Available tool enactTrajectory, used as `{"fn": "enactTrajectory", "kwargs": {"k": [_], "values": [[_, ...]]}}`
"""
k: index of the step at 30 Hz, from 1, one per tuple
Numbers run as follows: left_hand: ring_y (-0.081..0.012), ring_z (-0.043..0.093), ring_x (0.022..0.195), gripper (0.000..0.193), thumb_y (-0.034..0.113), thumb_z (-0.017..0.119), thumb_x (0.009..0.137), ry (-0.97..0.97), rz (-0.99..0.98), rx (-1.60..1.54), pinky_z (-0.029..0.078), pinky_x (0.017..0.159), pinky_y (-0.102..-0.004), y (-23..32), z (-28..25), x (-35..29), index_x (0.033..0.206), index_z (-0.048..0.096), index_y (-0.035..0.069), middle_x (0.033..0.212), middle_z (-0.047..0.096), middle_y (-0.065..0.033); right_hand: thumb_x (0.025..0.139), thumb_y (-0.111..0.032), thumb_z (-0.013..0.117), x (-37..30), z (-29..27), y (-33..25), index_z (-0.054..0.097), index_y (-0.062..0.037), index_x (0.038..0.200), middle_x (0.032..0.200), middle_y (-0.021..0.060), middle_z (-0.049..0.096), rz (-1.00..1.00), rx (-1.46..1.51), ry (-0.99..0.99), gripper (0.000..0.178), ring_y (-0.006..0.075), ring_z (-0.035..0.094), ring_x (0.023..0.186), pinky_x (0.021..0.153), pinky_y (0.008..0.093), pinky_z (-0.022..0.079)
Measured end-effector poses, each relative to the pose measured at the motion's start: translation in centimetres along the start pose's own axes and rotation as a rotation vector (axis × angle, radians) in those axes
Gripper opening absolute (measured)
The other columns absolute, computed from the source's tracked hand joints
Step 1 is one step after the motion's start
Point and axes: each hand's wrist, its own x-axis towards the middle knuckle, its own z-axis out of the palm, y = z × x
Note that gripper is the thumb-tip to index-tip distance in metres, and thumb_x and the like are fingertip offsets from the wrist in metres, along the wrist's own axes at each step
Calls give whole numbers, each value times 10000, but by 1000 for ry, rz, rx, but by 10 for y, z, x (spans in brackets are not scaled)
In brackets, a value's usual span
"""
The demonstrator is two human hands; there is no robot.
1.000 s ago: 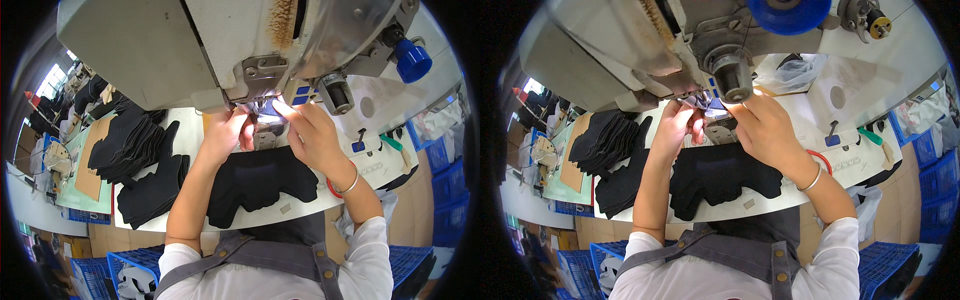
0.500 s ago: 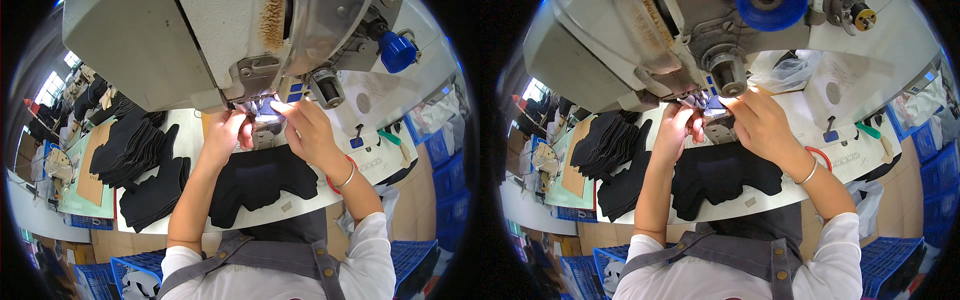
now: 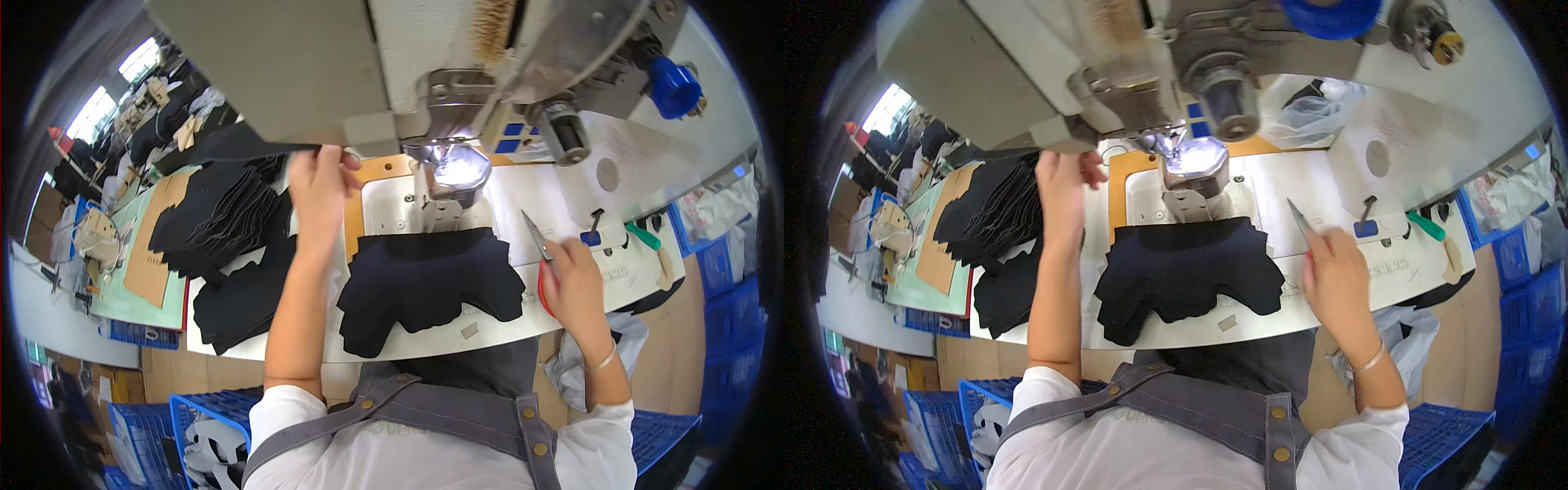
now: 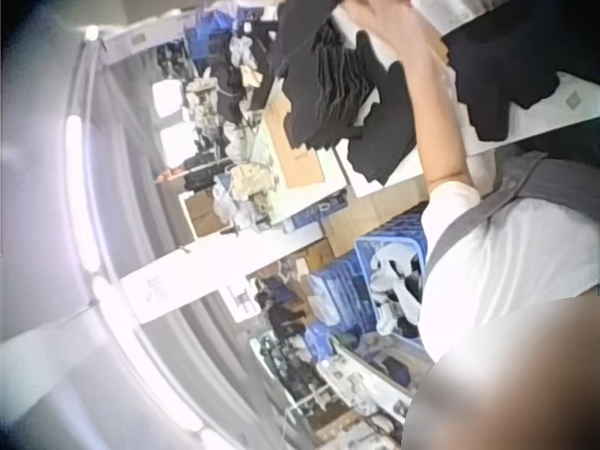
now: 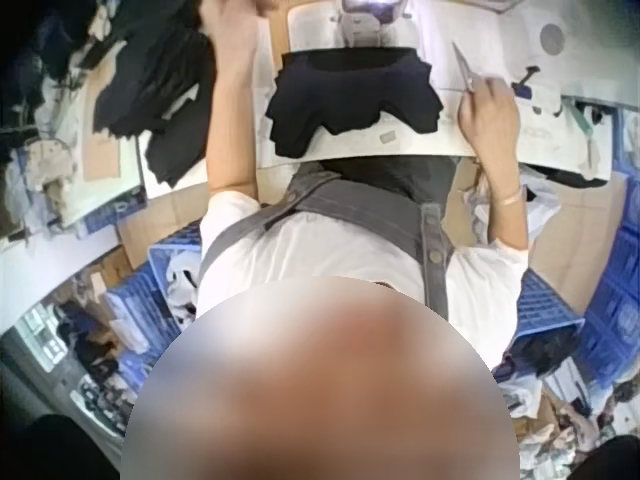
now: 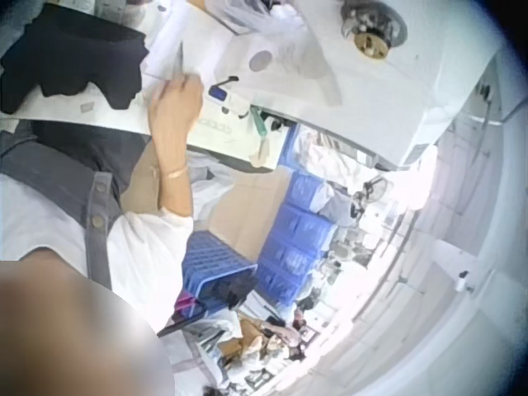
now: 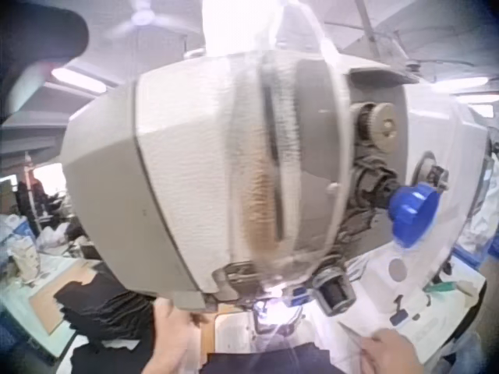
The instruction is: The person is using an industrial sewing machine to stitch together black fabric pieces for a shoe upper.
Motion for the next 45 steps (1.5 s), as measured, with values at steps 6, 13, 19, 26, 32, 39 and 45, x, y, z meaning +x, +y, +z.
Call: {"fn": "enactTrajectory", "kwargs": {"k": [6,13,19,26,32,39,45], "values": [[-128,557,558,222,161,516,856,-32,28,-53,419,500,-215,30,-43,-80,859,559,-57,697,581,-93,632,-28,596,-41,23,34,466,-13,1139,912,147,506,172,-82,-35,523,283,530,829,681,330,439],[-121,583,610,90,-22,546,800,-1,-29,-190,474,543,-207,46,-45,-144,883,556,-56,758,588,-78,645,45,540,-44,13,5,425,-55,1226,928,101,519,280,889,157,601,137,495,804,676,241,411],[-110,583,673,126,-73,533,780,-153,20,-232,476,575,-202,58,-43,-160,904,551,-53,838,585,-86,501,-286,796,-15,-27,-51,486,-56,994,795,53,395,-252,602,47,626,140,368,640,543,241,301],[-88,561,640,106,-81,546,761,-217,-41,-208,448,568,-192,64,-42,-160,862,554,-48,778,576,-62,414,-37,696,18,-34,-62,556,-67,938,678,53,492,-479,407,237,543,186,475,558,475,281,374],[-81,549,614,81,-73,550,761,-207,-105,-229,436,563,-188,63,-40,-161,837,555,-45,748,576,-53,382,-31,679,21,-32,-68,569,-64,934,659,49,499,-548,394,217,564,174,470,533,443,266,352],[-83,554,617,67,-66,555,759,-231,-76,-236,439,566,-186,61,-37,-161,824,563,-53,744,582,-57,386,-57,690,21,-31,-71,585,-70,929,611,33,439,-592,383,263,553,167,430,499,419,273,319],[-84,556,613,67,-52,560,764,-250,-105,-227,435,553,-180,59,-39,-160,830,571,-50,729,581,-56,404,-56,686,17,-28,-68,587,-70,928,617,45,449,-632,270,270,534,172,432,487,417,268,332]]}}
